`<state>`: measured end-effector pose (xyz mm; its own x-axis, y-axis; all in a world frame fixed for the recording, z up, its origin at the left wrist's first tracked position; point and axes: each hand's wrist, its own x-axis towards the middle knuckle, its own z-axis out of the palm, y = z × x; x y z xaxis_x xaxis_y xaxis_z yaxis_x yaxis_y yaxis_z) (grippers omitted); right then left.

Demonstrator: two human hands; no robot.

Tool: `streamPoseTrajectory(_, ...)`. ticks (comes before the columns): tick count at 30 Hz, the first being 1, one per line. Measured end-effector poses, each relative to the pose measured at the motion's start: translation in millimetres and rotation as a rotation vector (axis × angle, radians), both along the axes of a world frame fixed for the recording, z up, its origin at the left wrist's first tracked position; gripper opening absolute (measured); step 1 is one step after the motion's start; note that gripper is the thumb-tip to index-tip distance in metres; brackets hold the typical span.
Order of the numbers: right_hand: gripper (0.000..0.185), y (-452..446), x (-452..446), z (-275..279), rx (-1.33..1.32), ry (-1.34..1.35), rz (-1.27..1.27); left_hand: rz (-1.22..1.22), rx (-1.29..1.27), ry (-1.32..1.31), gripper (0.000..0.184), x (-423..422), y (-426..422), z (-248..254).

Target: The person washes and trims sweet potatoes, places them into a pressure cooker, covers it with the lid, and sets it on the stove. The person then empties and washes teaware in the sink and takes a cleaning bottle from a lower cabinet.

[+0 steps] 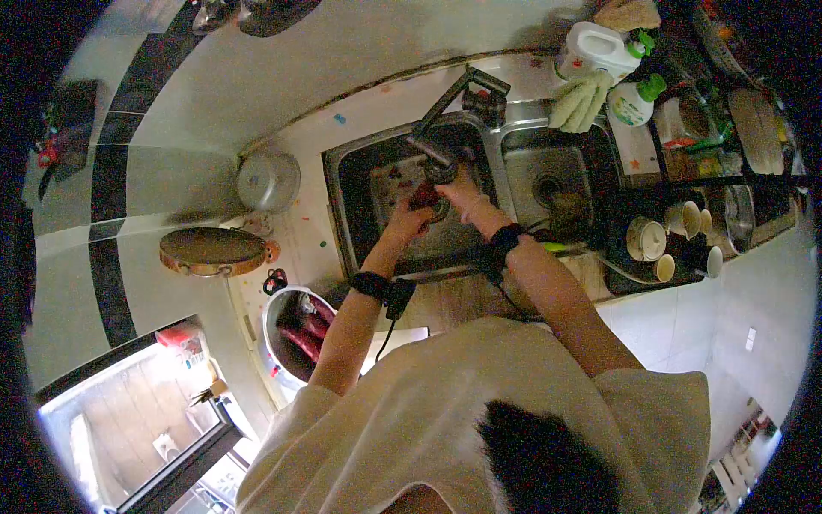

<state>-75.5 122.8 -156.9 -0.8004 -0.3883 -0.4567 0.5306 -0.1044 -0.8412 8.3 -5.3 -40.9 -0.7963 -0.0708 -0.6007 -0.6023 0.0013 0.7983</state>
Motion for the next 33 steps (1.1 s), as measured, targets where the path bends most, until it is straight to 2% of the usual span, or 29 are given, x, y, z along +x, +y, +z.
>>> streamPoseTrajectory(2,0.033,3.0,14.4,36.9,-0.067,0.076,0.07,-0.074,-0.171,0.024,0.023,0.9,2.6,4.1)
streamPoseTrajectory(5,0.028,4.2,22.5,65.1,-0.042,-0.05,0.2,-0.229,-0.359,-0.067,0.026,-4.5,2.3,33.0)
streamPoseTrajectory(8,0.025,-1.5,27.3,72.0,-0.288,-0.193,0.096,-0.137,-0.474,0.339,0.027,-1.6,1.6,-40.4)
streamPoseTrajectory(11,0.026,-11.5,23.1,69.2,-0.022,-0.086,0.035,-0.14,-0.446,0.171,0.04,-3.2,7.8,-25.8)
streamPoseTrajectory(12,0.028,-13.4,21.7,70.5,0.095,-0.045,-0.015,-0.112,-0.483,0.2,0.038,-2.9,13.7,-26.1)
streamPoseTrajectory(13,0.032,-16.4,19.0,102.7,0.246,0.014,-0.11,-0.082,-0.519,0.229,0.036,-0.7,22.2,-29.8)
streamPoseTrajectory(15,0.038,-16.0,18.9,112.4,0.431,0.111,-0.163,-0.059,-0.583,0.213,0.038,8.9,34.5,-23.3)
streamPoseTrajectory(18,0.045,-11.2,-3.4,38.8,0.536,0.245,-0.052,-0.063,-0.618,0.171,0.042,6.4,45.0,-2.5)
streamPoseTrajectory(19,0.047,-9.6,-2.8,17.0,0.572,0.28,-0.009,-0.049,-0.596,0.189,0.042,11.9,44.3,-10.7)
streamPoseTrajectory(21,0.05,-10.6,0.5,19.1,0.582,0.341,0.024,-0.01,-0.465,0.213,0.041,13.8,36.0,-50.1)
streamPoseTrajectory(22,0.052,-15.6,8.6,42.8,0.557,0.363,0.015,0.016,-0.356,0.215,0.041,11.1,26.5,-90.2)
streamPoseTrajectory(24,0.052,-18.9,21.6,58.4,0.534,0.386,0.047,0.037,-0.299,0.187,0.04,7.0,22.6,-85.6)
streamPoseTrajectory(26,0.05,-19.1,28.1,69.2,0.537,0.34,0.074,0.028,-0.402,0.127,0.039,1.6,29.8,-6.5)
streamPoseTrajectory(27,0.05,-19.5,29.2,80.8,0.538,0.295,0.063,0.025,-0.464,0.115,0.037,2.6,33.0,-3.9)
streamPoseTrajectory(28,0.049,-19.1,26.6,121.8,0.538,0.198,0.001,0.019,-0.525,0.1,0.035,4.8,38.2,-3.2)
streamPoseTrajectory(29,0.048,-17.3,25.6,114.4,0.435,0.144,-0.056,0.01,-0.586,0.087,0.034,5.6,41.0,-3.4)
streamPoseTrajectory(30,0.047,-15.6,24.6,107.5,0.332,0.09,-0.115,0.007,-0.542,0.102,0.034,7.5,39.6,-12.3)
streamPoseTrajectory(31,0.046,-9.8,23.9,44.8,0.127,0.078,-0.166,0.003,-0.496,0.116,0.034,10.0,37.6,-28.5)
streamPoseTrajectory(33,0.044,-7.2,15.8,30.6,0.12,0.074,-0.149,0.019,-0.466,0.124,0.035,5.7,37.0,-32.1)
